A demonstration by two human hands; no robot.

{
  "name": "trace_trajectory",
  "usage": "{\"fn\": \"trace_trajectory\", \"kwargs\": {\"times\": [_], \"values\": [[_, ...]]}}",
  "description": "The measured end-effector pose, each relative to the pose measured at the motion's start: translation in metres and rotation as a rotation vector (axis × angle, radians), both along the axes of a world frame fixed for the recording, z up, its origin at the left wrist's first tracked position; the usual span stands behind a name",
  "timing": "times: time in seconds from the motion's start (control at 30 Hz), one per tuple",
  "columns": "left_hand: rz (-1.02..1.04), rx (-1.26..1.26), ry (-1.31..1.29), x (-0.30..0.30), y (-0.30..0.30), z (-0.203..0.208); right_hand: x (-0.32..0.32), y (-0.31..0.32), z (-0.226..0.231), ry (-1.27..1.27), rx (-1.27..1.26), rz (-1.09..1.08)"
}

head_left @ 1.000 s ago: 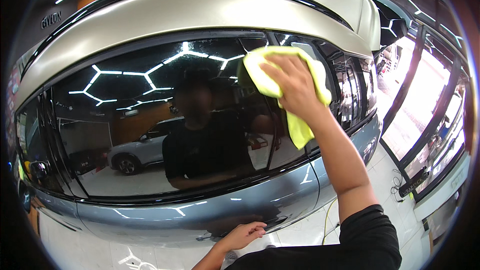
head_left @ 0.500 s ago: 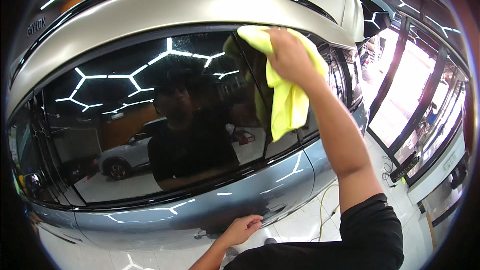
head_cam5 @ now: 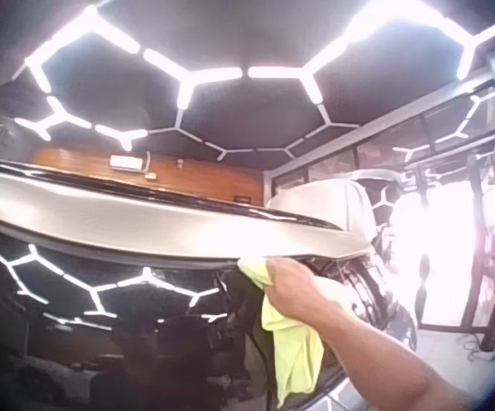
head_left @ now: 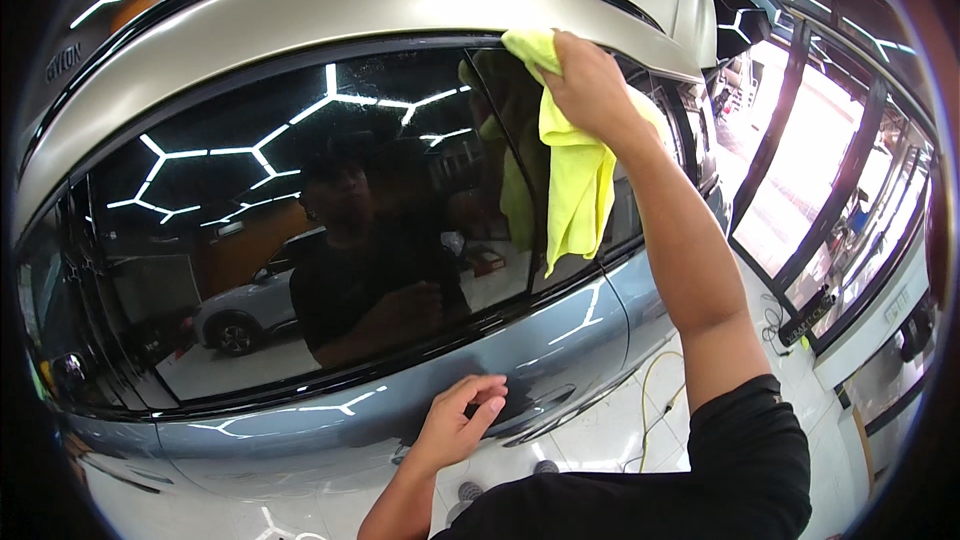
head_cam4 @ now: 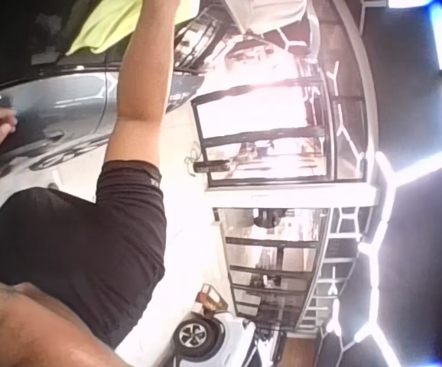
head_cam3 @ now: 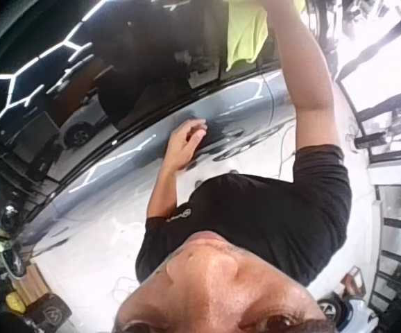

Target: The person applies a protective film to the rear window of a grey car. They use a yellow squeegee to smooth the film and a utility knife to trim the edges, followed by wiping the surface with a yellow microfiber cloth.

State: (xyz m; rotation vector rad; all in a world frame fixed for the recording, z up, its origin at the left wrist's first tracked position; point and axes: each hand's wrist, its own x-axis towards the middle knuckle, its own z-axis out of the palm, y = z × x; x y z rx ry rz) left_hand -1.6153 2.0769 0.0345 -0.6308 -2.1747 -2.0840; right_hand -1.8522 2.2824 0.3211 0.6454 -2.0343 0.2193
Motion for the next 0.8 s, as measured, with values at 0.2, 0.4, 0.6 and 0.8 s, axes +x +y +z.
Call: {"fn": "trace_trajectory", "kwargs": {"times": [0.2,0.4,0.6,0.8], "values": [[0.023,-0.015,0.069,-0.001,-0.009,0.018,0.001,0.003,-0.039,-0.379,-0.706,0.238],[0.043,0.015,-0.014,0.006,-0.013,-0.006,-0.01,-0.035,-0.02,-0.414,-0.771,0.235],[0.055,0.105,-0.126,0.015,-0.019,-0.032,-0.011,-0.03,-0.023,-0.476,-0.793,0.272],[0.282,0.373,0.103,0.014,-0.036,-0.005,0.093,-0.089,-0.097,-0.75,-0.211,0.403]]}}
